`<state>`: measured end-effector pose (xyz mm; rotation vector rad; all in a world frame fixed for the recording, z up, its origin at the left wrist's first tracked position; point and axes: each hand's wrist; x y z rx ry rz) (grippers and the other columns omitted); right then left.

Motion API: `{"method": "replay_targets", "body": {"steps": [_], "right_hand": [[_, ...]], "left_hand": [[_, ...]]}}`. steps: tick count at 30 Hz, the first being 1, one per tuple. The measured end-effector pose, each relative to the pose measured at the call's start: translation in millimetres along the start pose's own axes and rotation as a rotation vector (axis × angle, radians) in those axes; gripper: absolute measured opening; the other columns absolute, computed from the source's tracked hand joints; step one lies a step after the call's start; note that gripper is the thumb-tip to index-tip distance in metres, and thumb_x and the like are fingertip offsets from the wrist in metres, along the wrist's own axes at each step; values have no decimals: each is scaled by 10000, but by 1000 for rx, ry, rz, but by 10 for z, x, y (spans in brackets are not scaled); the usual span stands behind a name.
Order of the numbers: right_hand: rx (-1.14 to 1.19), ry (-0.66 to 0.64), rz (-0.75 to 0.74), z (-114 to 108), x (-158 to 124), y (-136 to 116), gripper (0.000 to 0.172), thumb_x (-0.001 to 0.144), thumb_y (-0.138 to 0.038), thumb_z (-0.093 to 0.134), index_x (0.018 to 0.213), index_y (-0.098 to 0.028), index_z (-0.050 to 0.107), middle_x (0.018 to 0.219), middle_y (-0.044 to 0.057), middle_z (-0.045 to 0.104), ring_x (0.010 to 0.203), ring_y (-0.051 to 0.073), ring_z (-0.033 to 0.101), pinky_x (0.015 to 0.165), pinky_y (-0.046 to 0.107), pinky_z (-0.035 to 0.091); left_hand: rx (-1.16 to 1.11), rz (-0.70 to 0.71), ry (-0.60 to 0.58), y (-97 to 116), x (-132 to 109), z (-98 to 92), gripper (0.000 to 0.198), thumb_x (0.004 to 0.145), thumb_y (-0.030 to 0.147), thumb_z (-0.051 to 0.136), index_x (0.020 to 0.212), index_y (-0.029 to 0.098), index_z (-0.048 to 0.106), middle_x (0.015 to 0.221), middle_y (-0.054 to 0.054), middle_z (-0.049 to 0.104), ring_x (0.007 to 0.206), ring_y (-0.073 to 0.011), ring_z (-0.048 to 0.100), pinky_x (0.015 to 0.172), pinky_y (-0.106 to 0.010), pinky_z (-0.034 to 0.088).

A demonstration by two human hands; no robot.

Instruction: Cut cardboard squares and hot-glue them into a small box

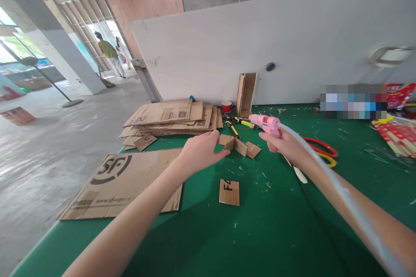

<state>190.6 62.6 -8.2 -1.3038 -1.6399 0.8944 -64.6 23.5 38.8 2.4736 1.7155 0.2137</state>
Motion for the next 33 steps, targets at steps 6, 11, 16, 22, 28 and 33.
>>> {"method": "replay_targets", "body": {"steps": [6,11,16,22,28,33], "right_hand": [[123,-184,105,-113,-69,-130,344,772,-436,615,936,-134,606,452,-57,458,418,99,408,445,256,352],[80,-276,63,-211,-99,-201,302,802,-435,600,920,-158,588,500,-53,502,452,105,487,517,262,416],[55,-242,44,-170,-125,-305,308,813,-468,564,845,-162,571,452,-41,514,385,108,470,441,264,372],[-6,-257,34,-123,-139,-342,278,813,-436,563,735,-169,576,385,-40,486,358,103,442,435,261,367],[112,-217,-5,8,-259,-166,271,864,-435,503,831,-176,575,399,-56,483,339,99,422,405,242,348],[300,-197,3,204,-548,-38,270,857,-436,506,758,-187,539,375,-72,448,299,84,357,369,233,330]], "left_hand": [[-172,-73,73,-29,186,458,313,823,474,522,966,196,545,1046,-61,621,850,-207,606,652,-298,430],[-220,-47,80,-65,244,588,187,838,375,514,847,197,570,908,-46,645,775,-190,603,609,-282,409],[-224,-70,88,-13,200,584,213,820,411,546,835,201,575,854,-42,664,740,-194,612,577,-270,402],[-247,-47,44,27,122,540,249,799,463,566,857,224,607,827,-18,687,749,-205,628,581,-277,412],[-144,-42,8,49,87,614,261,836,458,518,790,221,615,849,-21,684,764,-201,631,578,-273,419],[-50,-30,61,62,72,701,277,846,458,500,788,205,598,874,-44,654,747,-194,618,585,-274,419]]}}
Point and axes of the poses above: each hand's wrist, its own x-axis towards the middle knuckle, its own z-axis out of the palm, y = z × x
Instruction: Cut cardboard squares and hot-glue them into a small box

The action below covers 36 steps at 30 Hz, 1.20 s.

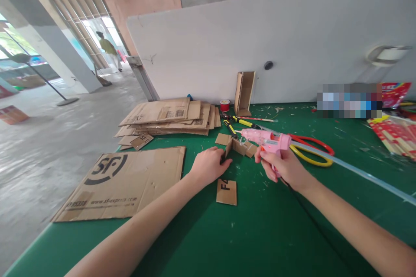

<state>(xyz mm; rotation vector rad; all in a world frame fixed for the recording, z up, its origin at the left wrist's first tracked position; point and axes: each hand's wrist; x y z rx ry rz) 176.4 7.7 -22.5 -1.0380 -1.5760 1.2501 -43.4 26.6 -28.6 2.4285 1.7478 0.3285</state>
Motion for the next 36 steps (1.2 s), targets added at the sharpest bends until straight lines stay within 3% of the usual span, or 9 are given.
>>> {"method": "replay_targets", "body": {"steps": [7,12,17,28,36], "right_hand": [[-31,61,92,137,-99,154,320,860,-467,500,682,-202,493,341,-78,409,285,81,335,346,221,306],[-61,46,130,194,-74,159,294,858,-433,497,666,-211,475,342,-79,406,294,87,354,354,222,316],[-25,116,156,256,-76,134,319,857,-450,494,640,-222,438,342,-85,380,296,88,349,343,217,290],[-8,109,180,274,-41,152,343,871,-427,488,608,-222,412,352,-82,358,291,78,329,340,221,262],[-17,92,191,275,-15,181,359,870,-440,489,601,-218,403,356,-81,354,291,79,336,333,219,267]], "left_hand": [[-26,-2,45,22,-38,-4,270,893,410,428,847,205,598,894,-50,652,776,-185,615,615,-273,413],[3,-25,26,32,-28,12,274,902,381,410,810,205,600,884,-51,655,771,-189,616,600,-277,409],[13,6,35,14,-29,35,288,909,380,392,798,207,594,867,-48,650,749,-189,609,581,-276,399],[31,36,59,4,-42,60,300,928,369,352,802,200,566,892,-50,650,731,-176,610,551,-273,366],[78,88,138,-27,-40,120,284,935,349,366,770,201,543,839,-21,640,680,-163,601,508,-265,314]]}}
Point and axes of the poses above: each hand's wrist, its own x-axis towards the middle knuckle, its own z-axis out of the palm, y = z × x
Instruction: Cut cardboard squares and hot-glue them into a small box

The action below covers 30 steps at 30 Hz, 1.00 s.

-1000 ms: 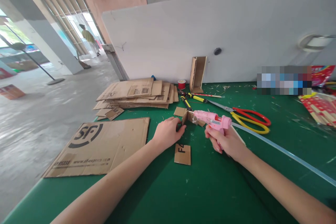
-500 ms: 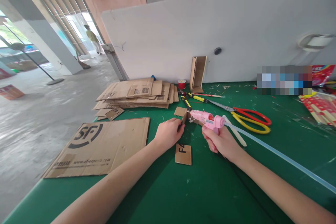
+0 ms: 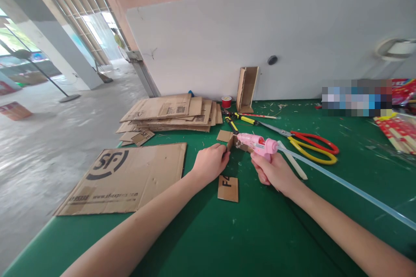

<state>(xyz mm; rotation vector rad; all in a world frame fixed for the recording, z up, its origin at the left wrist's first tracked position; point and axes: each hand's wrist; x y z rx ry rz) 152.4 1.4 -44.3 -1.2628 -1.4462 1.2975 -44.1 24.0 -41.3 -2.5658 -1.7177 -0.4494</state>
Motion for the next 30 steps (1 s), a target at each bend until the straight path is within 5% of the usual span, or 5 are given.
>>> {"method": "replay_targets", "body": {"steps": [14,23,30], "right_hand": [[8,-13,-30,31,-63,-41,383,876,-446,480,577,-224,388,349,-70,374,306,85,360,354,226,323],[-86,261,-70,-123,5,-29,385,838,-540,517,710,-178,543,437,-27,518,368,108,490,400,231,379],[-16,90,-89,-396,64,-38,363,816,-525,572,864,-165,594,525,-20,565,353,93,472,367,222,338]], "left_hand": [[5,-27,7,14,4,7,268,923,364,403,776,200,555,835,-14,642,660,-156,591,482,-259,262],[-28,-52,21,24,6,12,250,920,360,410,796,212,568,856,-18,641,671,-165,595,485,-255,281],[-164,-211,91,-73,100,-37,164,878,299,461,937,236,601,950,-18,642,763,-186,622,572,-266,391]]}}
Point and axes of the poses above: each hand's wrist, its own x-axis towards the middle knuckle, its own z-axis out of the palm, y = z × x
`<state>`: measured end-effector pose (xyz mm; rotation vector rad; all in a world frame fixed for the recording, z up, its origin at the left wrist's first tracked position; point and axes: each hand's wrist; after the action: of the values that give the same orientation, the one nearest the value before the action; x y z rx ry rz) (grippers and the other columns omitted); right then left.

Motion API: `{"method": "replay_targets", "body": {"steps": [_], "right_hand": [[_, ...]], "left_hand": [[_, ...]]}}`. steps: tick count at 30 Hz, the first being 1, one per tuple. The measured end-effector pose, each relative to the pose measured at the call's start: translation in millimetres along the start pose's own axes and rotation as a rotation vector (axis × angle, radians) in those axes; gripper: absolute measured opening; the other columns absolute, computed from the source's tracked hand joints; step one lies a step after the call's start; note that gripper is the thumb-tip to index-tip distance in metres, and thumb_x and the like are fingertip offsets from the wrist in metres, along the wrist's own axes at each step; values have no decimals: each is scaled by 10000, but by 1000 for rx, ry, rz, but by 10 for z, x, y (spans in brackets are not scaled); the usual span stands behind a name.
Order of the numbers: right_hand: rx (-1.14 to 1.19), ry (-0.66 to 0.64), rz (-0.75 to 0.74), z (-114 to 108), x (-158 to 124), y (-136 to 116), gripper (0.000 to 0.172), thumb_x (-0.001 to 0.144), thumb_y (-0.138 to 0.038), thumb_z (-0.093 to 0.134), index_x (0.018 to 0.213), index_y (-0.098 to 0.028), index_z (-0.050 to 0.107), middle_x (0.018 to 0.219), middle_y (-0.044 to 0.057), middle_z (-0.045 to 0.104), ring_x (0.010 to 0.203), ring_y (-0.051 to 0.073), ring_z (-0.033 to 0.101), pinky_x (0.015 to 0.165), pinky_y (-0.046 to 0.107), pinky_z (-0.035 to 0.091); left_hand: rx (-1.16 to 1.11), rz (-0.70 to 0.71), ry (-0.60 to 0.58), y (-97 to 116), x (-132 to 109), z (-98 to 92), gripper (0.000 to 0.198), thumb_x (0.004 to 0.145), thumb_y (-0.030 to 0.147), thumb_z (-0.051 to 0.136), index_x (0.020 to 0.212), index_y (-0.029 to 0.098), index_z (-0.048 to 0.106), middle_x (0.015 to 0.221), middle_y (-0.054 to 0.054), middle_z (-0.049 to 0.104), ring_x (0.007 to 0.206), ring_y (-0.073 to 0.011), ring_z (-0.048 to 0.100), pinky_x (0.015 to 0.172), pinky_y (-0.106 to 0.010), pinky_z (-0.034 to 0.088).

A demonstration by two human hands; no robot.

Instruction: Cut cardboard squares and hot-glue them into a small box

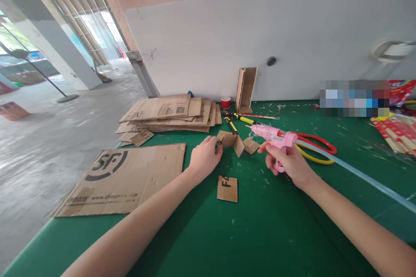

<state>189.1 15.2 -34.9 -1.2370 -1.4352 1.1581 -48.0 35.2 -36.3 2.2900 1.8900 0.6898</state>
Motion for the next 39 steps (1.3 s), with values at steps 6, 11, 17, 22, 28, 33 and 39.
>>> {"method": "replay_targets", "body": {"steps": [6,11,17,22,28,33,39], "right_hand": [[108,-156,-54,-193,5,-29,337,815,-504,598,855,-170,577,825,40,656,315,29,402,326,215,314],[110,-192,-42,-115,2,-6,356,842,-519,560,770,-170,556,717,-3,599,318,22,392,322,199,306],[164,-160,8,10,17,56,386,834,-540,554,720,-172,521,599,-37,533,292,21,337,312,200,279],[166,-168,74,-3,15,40,403,817,-551,572,687,-178,491,564,-59,477,297,20,323,313,195,247],[120,-138,17,-12,12,84,391,833,-561,542,721,-188,516,498,-50,486,312,55,353,337,216,287],[56,26,-12,29,-12,46,401,837,-577,522,732,-191,554,423,-41,478,343,99,419,361,229,315],[82,20,-15,22,-12,54,397,844,-562,526,732,-183,571,446,-36,498,350,97,428,376,235,326]], "left_hand": [[-147,-18,9,-93,118,27,163,834,239,509,956,219,615,936,-20,651,775,-176,617,665,-272,448],[-224,26,8,-105,132,70,208,818,256,546,1012,219,609,974,-22,646,669,-139,591,641,-258,459],[-197,19,-22,-121,182,67,147,851,247,505,908,212,636,946,-28,663,714,-156,595,654,-258,449],[-211,7,-19,-134,202,77,178,842,217,504,956,212,640,979,-31,680,751,-164,609,672,-260,459],[-383,-3,-64,-187,185,87,211,799,163,514,972,208,624,988,-2,701,613,-118,596,589,-236,458],[-494,8,-128,-210,148,82,137,798,221,572,906,182,648,849,-10,707,625,-121,606,612,-234,471],[-481,40,-176,-201,140,49,122,798,273,593,817,179,669,756,-7,688,661,-134,613,614,-238,458]]}}
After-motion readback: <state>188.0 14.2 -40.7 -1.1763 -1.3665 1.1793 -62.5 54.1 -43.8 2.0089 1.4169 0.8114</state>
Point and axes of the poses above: each hand's wrist, its own x-axis towards the middle knuckle, its own z-axis out of the palm, y = z × x
